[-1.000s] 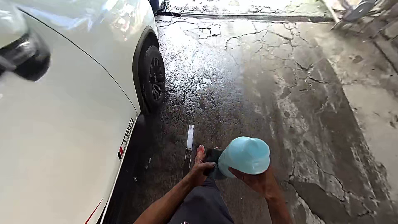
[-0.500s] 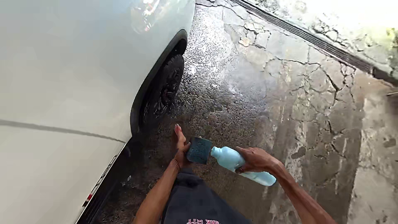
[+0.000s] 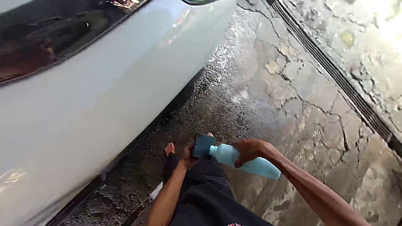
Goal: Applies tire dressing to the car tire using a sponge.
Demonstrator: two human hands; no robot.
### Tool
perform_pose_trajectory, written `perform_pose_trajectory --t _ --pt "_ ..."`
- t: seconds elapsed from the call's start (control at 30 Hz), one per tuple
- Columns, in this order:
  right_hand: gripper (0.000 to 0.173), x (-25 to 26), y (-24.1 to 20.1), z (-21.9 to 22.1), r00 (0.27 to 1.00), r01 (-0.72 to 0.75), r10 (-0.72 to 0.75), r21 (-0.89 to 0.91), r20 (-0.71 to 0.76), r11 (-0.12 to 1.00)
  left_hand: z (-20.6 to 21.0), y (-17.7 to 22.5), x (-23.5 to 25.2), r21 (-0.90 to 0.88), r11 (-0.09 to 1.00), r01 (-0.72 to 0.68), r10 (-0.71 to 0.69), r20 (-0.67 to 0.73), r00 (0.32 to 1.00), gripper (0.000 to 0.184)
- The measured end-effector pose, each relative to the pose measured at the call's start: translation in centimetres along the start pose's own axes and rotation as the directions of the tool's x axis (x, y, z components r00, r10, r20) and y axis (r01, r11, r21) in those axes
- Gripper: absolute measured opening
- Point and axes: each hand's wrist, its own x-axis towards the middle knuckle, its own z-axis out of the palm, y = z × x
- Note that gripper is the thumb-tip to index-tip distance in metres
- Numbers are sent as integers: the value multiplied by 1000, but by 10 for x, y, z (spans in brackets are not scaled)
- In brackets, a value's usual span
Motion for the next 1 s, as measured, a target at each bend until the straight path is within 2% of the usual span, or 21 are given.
perform_pose_trajectory --t 0.1,0.2,0.3,0.47,0.6,0.8,1.0 --pt "73 39 28 -59 995 85 -74 -193 60 978 13 -9 40 -125 979 -162 151 -88 985 50" --pt "76 78 47 -119 982 174 -127 -397 143 901 13 -25 85 -169 919 -357 328 -177 928 48" --pt "78 103 54 -143 971 199 -89 -538 223 819 12 -50 116 -231 862 -452 401 -235 885 49" --pt "76 142 49 -157 949 228 -21 -639 314 734 18 -62 151 -310 761 -570 497 -288 819 48" --pt "77 170 21 -157 955 167 72 -724 287 669 -19 -64 173 -404 689 -601 547 -254 798 48" --pt "74 202 -32 -143 973 101 109 -805 201 584 -77 -62 192 -577 573 -582 583 -212 784 51" --pt "79 249 -74 -123 975 73 144 -859 168 507 -122 -61 203 -643 440 -626 656 -245 713 51"
